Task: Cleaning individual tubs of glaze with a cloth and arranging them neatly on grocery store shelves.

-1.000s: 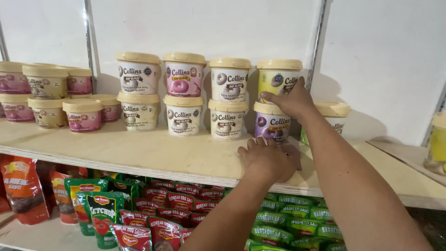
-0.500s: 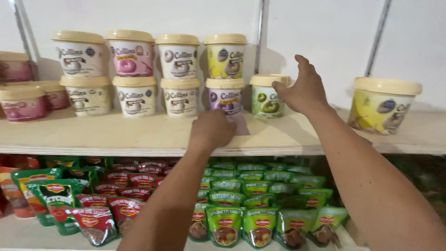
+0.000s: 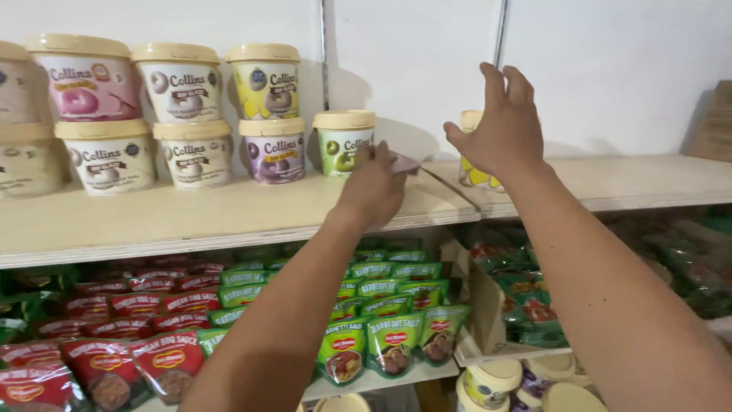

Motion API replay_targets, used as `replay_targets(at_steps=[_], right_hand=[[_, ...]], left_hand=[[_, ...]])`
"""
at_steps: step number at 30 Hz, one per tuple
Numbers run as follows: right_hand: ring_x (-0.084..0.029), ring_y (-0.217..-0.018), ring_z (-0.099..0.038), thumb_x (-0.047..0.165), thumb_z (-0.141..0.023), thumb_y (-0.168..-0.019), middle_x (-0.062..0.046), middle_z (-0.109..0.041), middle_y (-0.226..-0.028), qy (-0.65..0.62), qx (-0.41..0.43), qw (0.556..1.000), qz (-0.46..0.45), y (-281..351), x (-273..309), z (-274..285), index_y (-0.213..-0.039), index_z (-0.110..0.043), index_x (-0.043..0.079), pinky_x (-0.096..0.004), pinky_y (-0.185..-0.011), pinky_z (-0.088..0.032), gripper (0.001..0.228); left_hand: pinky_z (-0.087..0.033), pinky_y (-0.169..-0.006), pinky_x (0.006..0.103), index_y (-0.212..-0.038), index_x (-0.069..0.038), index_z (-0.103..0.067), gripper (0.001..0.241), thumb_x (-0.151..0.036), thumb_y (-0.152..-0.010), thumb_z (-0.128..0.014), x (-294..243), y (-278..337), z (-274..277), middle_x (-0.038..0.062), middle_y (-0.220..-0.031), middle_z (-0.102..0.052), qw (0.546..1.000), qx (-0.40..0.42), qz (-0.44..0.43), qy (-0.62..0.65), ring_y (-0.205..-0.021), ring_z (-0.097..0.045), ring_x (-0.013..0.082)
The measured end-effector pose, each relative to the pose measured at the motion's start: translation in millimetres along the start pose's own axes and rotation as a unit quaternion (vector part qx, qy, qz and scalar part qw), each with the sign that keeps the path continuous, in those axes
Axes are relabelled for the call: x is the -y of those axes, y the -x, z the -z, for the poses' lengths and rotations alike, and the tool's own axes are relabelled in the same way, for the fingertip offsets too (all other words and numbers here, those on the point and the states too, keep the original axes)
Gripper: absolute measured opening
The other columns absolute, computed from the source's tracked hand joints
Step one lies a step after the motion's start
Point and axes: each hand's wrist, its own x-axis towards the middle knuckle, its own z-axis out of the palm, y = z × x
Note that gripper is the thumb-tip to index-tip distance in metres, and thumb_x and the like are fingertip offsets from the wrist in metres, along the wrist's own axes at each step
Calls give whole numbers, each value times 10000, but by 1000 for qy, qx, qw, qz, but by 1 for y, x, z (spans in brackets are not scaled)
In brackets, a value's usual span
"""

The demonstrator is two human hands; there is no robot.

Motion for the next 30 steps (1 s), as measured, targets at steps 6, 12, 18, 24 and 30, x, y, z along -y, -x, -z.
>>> replay_targets(at_steps=[6, 12, 18, 24, 30], right_hand=[[-489, -1410, -306, 564, -971, -679, -393, -210, -1548, -11, 99, 974, -203, 20, -49, -4, -1582, 138, 85, -512, -1099, -373, 1508], [-400, -1138, -679, 567, -915, -626, -285, -613, -1331, -149, 160, 951, -220, 45, -74, -32, -1544, 266, -8, -407, -973, -555, 1603], [-397, -1160, -678, 588, -893, -680, -276, -605, -1364, -117, 163, 938, -284, 38, -56, -29, -1580, 219, 16, -417, -977, -558, 1541], [-397, -1195, -648, 558, -906, -685, -244, -616, -1361, -108, 150, 934, -307, 39, -45, -19, -1606, 106, 65, -432, -1014, -526, 1455], [-388, -1231, -636, 521, -895, -717, -219, -620, -1387, -117, 137, 941, -287, 28, -46, -23, -1636, 16, 140, -452, -1038, -511, 1349]], left_hand=[[-365, -1087, 499, -1487, 109, -349, 670, -308, -987, -506, 0, -39, -113, 327, -1531, -363, 983, 104, -142, -53, -1423, -294, 482], [-490, -1069, 472, -1422, -153, -567, 499, -308, -960, -457, -79, -28, -44, 120, -1515, -551, 945, 304, 85, -90, -1297, -600, 349], [-439, -1073, 514, -1434, -171, -532, 489, -306, -990, -378, -73, -30, -50, 108, -1522, -491, 940, 316, 18, -128, -1349, -515, 332], [-429, -1088, 527, -1401, -197, -573, 476, -275, -982, -362, -78, -24, -44, 62, -1566, -438, 937, 314, -17, -150, -1419, -451, 300], [-396, -1147, 473, -1471, 40, -413, 546, -260, -1016, -426, -35, -29, -63, 260, -1549, -397, 986, 160, -56, -6, -1465, -341, 392]])
